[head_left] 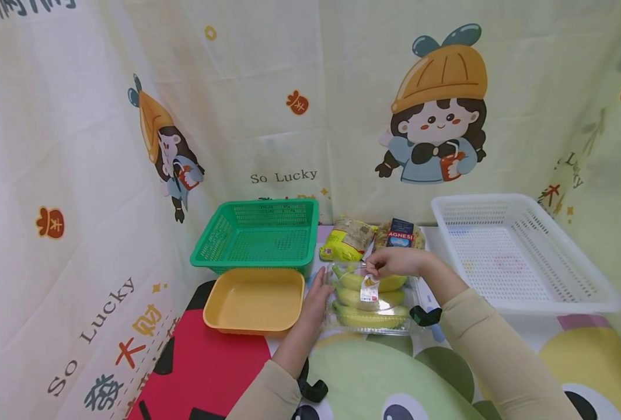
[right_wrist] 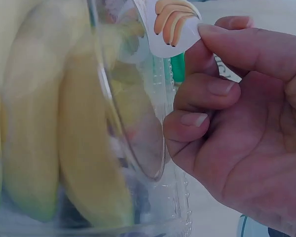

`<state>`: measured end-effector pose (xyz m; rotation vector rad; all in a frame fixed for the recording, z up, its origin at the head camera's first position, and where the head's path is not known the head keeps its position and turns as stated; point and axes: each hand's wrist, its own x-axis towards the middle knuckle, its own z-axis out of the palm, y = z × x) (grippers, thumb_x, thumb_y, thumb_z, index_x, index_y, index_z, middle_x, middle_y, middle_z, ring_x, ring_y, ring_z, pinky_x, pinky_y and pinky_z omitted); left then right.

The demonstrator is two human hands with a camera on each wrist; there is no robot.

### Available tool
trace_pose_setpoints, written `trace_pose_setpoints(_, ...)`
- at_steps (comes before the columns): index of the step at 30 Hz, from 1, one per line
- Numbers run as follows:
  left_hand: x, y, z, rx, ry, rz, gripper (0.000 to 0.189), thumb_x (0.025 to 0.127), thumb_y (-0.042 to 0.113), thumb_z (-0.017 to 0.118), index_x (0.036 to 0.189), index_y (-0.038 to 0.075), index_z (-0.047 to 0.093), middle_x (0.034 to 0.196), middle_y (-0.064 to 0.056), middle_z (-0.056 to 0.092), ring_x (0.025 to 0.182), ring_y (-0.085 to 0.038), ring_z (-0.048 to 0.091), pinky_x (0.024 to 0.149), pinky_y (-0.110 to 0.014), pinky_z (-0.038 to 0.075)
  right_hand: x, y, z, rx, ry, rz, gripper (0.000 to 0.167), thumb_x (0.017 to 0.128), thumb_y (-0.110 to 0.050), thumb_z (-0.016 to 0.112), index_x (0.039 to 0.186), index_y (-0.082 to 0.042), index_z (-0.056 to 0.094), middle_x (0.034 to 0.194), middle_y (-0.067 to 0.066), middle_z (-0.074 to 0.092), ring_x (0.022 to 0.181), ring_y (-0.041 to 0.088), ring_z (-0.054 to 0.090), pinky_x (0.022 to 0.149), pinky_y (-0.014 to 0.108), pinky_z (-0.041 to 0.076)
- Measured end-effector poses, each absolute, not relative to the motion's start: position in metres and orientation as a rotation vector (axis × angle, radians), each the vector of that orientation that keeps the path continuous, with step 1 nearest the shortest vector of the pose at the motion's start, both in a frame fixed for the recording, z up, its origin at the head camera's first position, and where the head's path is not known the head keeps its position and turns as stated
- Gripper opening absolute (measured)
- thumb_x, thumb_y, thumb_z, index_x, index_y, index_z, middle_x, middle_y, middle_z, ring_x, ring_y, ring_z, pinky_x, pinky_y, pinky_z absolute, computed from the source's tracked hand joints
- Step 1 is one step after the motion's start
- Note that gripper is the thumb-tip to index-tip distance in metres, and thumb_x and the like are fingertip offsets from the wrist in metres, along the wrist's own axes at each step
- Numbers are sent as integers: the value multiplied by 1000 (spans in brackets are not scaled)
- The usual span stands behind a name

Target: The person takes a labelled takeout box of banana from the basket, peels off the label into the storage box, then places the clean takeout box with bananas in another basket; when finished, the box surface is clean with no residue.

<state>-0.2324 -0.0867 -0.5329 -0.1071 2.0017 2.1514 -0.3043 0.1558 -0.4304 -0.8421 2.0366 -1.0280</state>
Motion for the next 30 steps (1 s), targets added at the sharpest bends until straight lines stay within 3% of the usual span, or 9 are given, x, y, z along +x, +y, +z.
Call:
trace_pose_setpoints(8,-233,-87,-532,-118,1997,2160,73,94,19,47,160,23,16,165,-4,22,154,-29,11,124,-54,9,-300,151,-425,-803,2119,-953,11,96,-9,60,101,-11,70,100,5,65,90,19,53,83,39,47)
trace_pose_setpoints(15,-234,-88,-534,-98,1984,2167,73,94,17,46,160,21,15,166,-7,20,154,-30,10,124,-54,9,-299,147,-424,-889,2228,-851,7,92,-6,66,88,-11,67,90,1,67,80,13,55,73,29,49)
trace_pose_setpoints(23,-233,-89,-534,-97,1977,2170,74,93,19,47,160,22,16,165,-7,23,154,-31,12,123,-55,10,-301,151,-431,-876,2180,-969,9,92,0,60,86,-7,63,88,5,63,80,17,54,81,47,51)
trace_pose_setpoints(30,-232,-88,-535,-109,1984,2166,76,91,20,48,160,25,17,166,-4,21,154,-28,11,124,-53,11,-304,155,-435,-881,2099,-1018,11,92,6,53,86,-2,58,82,5,57,77,26,50,78,47,48)
